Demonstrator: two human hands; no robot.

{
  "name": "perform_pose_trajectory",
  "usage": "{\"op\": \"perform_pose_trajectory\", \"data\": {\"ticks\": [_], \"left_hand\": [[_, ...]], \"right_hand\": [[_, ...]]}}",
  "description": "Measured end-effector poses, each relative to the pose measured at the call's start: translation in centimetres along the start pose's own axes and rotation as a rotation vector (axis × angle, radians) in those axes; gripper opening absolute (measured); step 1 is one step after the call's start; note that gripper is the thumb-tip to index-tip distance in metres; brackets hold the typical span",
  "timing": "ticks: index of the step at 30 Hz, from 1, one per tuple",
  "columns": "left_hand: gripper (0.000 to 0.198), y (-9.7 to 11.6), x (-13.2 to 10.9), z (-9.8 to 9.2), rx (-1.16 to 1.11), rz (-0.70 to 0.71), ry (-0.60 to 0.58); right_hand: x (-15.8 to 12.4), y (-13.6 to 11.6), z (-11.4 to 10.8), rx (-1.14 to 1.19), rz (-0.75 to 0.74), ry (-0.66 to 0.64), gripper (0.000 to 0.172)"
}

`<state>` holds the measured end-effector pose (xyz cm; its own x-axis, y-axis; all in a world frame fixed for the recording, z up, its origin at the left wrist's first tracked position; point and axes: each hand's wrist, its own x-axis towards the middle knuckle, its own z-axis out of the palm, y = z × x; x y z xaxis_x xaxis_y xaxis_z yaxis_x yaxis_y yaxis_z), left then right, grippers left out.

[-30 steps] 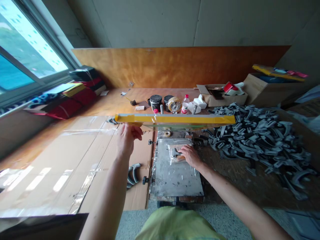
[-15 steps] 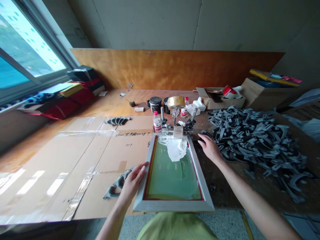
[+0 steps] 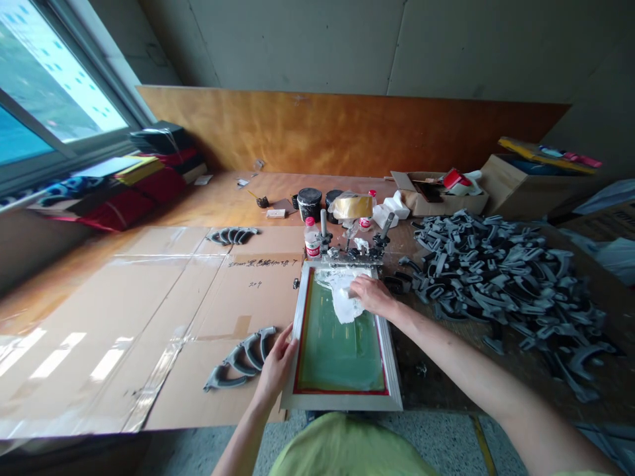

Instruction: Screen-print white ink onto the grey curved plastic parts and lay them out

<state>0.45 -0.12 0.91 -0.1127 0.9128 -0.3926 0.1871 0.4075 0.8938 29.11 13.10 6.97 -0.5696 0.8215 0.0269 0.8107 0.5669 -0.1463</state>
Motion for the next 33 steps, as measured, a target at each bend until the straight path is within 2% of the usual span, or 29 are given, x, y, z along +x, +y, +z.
{"op": "perform_pose_trajectory", "data": {"ticks": [4, 7, 10, 12, 14, 17, 19, 22, 25, 27, 29, 31, 33], "left_hand": [[0.079, -0.2, 0.0, 0.0, 0.011, -0.005, -0.017], [0.079, -0.3, 0.0, 0.0, 0.009, -0.005, -0.014], [0.081, -0.3, 0.1, 0.0, -0.014, -0.001, -0.009], [0.081, -0.3, 0.1, 0.0, -0.042, 0.007, -0.013], [0.079, -0.4, 0.1, -0.1, -0.065, 0.015, -0.015], [0.075, -0.3, 0.0, -0.1, -0.082, 0.014, -0.011], [0.074, -0.2, -0.1, -0.2, -0.089, 0.002, -0.004], [0.077, 0.2, -0.3, -0.4, -0.092, -0.009, 0.012], [0.078, 1.3, -0.7, -0.5, -0.086, -0.017, 0.014], [0.079, 2.7, -1.3, -0.7, -0.094, -0.041, -0.003], [0.082, 4.5, -2.0, -1.1, -0.142, -0.074, -0.037], [0.084, 6.5, -2.7, -1.7, -0.203, -0.087, -0.056], [0.076, 8.6, -2.9, -2.4, -0.206, -0.048, -0.041]], "right_hand": [[-3.6, -0.4, 0.1, -0.007, -0.185, -0.011, 0.025], [-3.9, 0.1, -1.1, 0.012, -0.252, -0.038, 0.023], [-2.6, 0.3, -1.5, 0.029, -0.212, 0.017, 0.021], [-2.2, -0.2, -0.5, -0.011, -0.141, 0.117, 0.022], [-2.8, -1.1, 1.0, -0.052, -0.135, 0.183, 0.024], [-4.8, -2.1, 2.3, -0.048, -0.212, 0.173, 0.025], [-5.4, -1.9, 1.6, -0.027, -0.214, 0.123, 0.027], [-3.5, -0.6, -1.0, 0.019, -0.096, 0.066, 0.025], [0.9, 0.8, -3.5, 0.041, 0.065, 0.001, 0.019], [3.7, 1.3, -4.6, 0.017, 0.144, -0.072, 0.032], [5.5, 1.7, -5.4, -0.026, 0.22, -0.105, 0.054], [5.9, 2.4, -6.4, -0.057, 0.282, -0.047, 0.074], [4.9, 3.9, -7.4, -0.039, 0.312, 0.105, 0.073]]}}
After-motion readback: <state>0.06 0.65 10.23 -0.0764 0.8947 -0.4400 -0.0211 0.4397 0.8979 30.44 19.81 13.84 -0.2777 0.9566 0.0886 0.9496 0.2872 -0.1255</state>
